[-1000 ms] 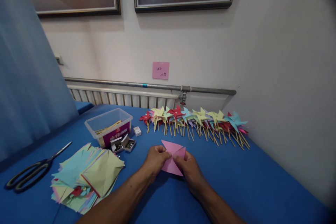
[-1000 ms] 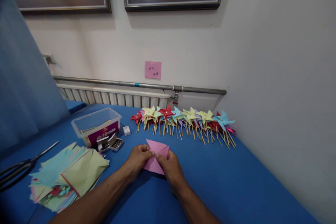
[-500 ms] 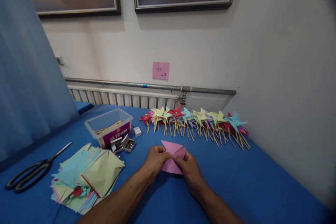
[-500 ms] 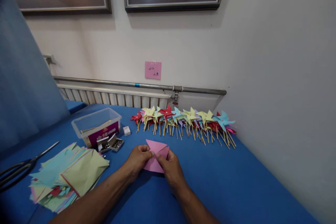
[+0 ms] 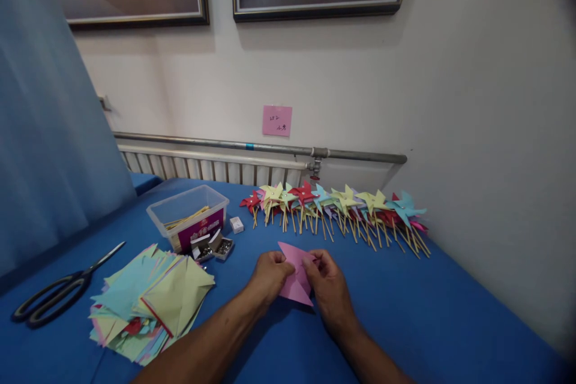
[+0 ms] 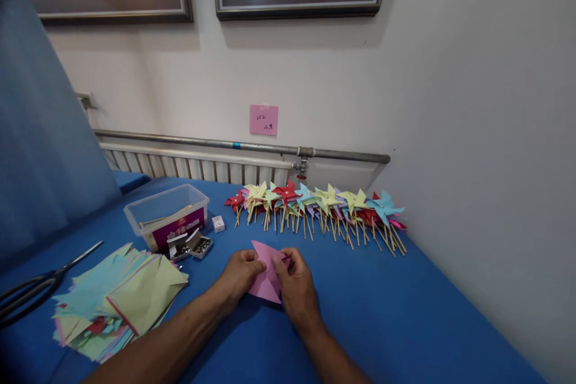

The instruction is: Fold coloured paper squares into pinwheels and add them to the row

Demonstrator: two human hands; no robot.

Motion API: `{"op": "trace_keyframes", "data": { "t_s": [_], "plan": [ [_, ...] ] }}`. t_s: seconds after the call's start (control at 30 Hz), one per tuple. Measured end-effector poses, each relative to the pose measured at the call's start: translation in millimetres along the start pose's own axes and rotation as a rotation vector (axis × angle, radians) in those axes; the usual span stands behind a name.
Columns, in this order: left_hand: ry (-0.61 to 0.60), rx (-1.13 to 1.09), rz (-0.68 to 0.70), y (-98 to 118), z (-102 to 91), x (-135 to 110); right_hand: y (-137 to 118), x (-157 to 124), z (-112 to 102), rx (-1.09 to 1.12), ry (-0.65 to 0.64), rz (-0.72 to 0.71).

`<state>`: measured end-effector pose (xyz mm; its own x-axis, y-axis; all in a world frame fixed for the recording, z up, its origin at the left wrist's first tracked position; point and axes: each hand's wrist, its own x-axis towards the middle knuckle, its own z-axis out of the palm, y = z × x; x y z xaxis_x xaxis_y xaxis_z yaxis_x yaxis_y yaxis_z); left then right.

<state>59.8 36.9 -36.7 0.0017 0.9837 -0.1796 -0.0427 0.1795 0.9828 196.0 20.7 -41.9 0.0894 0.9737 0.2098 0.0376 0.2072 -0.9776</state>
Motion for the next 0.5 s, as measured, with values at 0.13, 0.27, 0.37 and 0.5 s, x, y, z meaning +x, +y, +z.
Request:
{"op": "trace_keyframes", "data": {
  "t_s": [0.13, 0.27, 0.37, 0.5],
  "plan": [
    [-0.007, -0.025, -0.049, 4, -0.8, -1, -5, -2, -2, -0.013, -0.061, -0.077],
    [-0.037, -0.013, -0.055, 9, 0.3, -6, 0, 3, -2, 0.02, -0.087, -0.021],
    [-0.015, 0.009, -0.052, 13, 1.0, -9, 6, 5, -1, -0.048, -0.052, -0.003],
    [-0.037, 0.023, -0.072, 15, -0.5, -10, 7, 4, -1, -0.086, -0.117, 0.008]
  ]
}}
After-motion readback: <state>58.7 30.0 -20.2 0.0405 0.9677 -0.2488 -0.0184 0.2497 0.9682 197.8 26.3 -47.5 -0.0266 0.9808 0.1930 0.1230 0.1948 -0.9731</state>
